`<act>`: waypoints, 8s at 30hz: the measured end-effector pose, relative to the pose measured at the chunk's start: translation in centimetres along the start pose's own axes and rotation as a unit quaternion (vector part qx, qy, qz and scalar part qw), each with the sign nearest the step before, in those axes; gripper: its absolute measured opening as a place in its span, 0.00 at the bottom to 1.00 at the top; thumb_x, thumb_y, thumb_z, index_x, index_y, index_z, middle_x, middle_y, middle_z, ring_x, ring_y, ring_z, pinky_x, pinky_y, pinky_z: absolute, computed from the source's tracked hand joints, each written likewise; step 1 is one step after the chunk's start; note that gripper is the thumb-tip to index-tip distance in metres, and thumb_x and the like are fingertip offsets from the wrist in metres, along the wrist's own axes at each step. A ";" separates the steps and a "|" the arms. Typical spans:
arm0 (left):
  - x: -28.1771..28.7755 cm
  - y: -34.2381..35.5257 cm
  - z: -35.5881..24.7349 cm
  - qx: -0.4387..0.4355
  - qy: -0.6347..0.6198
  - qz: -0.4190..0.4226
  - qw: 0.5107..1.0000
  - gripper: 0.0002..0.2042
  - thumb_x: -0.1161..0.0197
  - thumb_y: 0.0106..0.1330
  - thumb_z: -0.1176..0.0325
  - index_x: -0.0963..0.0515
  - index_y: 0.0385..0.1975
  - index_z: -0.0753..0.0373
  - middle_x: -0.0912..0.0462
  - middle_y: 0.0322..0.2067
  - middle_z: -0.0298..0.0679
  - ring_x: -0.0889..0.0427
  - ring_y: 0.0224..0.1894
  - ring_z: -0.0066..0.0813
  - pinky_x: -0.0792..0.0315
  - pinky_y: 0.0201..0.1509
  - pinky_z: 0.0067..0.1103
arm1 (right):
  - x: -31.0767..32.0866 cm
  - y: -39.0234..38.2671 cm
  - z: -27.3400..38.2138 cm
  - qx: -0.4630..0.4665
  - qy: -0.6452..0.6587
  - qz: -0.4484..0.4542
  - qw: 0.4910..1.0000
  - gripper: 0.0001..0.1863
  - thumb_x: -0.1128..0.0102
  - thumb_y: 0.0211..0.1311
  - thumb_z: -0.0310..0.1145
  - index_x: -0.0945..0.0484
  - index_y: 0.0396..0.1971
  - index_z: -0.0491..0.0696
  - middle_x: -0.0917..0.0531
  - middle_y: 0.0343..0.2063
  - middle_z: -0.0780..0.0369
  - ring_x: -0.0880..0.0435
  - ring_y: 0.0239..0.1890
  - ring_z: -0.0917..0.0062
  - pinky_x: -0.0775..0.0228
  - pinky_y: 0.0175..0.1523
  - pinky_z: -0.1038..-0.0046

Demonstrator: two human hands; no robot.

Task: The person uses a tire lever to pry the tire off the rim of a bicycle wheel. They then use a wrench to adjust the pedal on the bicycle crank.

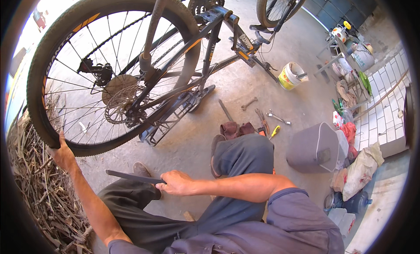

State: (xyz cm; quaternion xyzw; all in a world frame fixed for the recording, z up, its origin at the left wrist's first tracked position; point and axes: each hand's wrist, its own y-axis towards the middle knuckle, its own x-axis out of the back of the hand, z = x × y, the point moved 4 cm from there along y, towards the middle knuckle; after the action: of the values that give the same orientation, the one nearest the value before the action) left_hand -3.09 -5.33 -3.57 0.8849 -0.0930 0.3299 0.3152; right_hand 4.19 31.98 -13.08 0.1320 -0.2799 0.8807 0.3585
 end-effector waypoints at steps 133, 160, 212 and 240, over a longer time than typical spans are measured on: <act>0.0 1.9 0.9 -0.028 0.064 -0.017 0.997 0.36 0.29 0.45 0.39 0.22 0.42 0.69 0.19 0.42 0.49 0.21 0.48 0.45 0.31 0.55 0.32 | -1.0 -0.8 -0.6 -0.032 -0.023 0.072 0.997 0.21 0.44 0.61 0.45 0.24 0.31 0.38 0.20 0.26 0.46 0.20 0.34 0.51 0.32 0.41 0.56; -1.1 3.1 2.5 -0.076 -0.029 0.021 0.996 0.30 0.30 0.51 0.43 0.20 0.39 0.68 0.19 0.41 0.46 0.21 0.47 0.41 0.31 0.54 0.30 | -0.8 -1.2 -0.5 -0.006 -0.004 0.055 0.998 0.19 0.42 0.59 0.43 0.22 0.30 0.38 0.20 0.27 0.45 0.20 0.35 0.48 0.31 0.42 0.53; 1.8 -0.6 -1.0 0.218 -0.233 0.007 0.948 0.38 0.57 0.66 0.39 0.35 0.58 0.74 0.29 0.56 0.51 0.28 0.53 0.39 0.32 0.55 0.28 | -0.5 -1.4 -1.0 -0.008 -0.011 0.059 0.998 0.22 0.43 0.61 0.47 0.24 0.30 0.38 0.20 0.26 0.45 0.20 0.35 0.49 0.32 0.41 0.54; 3.1 0.5 -1.1 0.169 -0.351 -0.041 0.920 0.33 0.49 0.66 0.48 0.33 0.53 0.80 0.24 0.49 0.49 0.24 0.49 0.38 0.35 0.61 0.26 | -0.7 -1.2 -1.0 -0.020 -0.010 0.068 0.997 0.21 0.43 0.61 0.46 0.24 0.29 0.38 0.21 0.25 0.46 0.20 0.35 0.49 0.32 0.40 0.54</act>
State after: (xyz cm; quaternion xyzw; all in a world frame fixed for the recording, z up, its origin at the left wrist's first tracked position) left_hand -1.47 -4.94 -0.71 0.9871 -0.1047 -0.0045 0.1213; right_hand 5.51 32.89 -13.76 0.1142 -0.3094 0.8958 0.2979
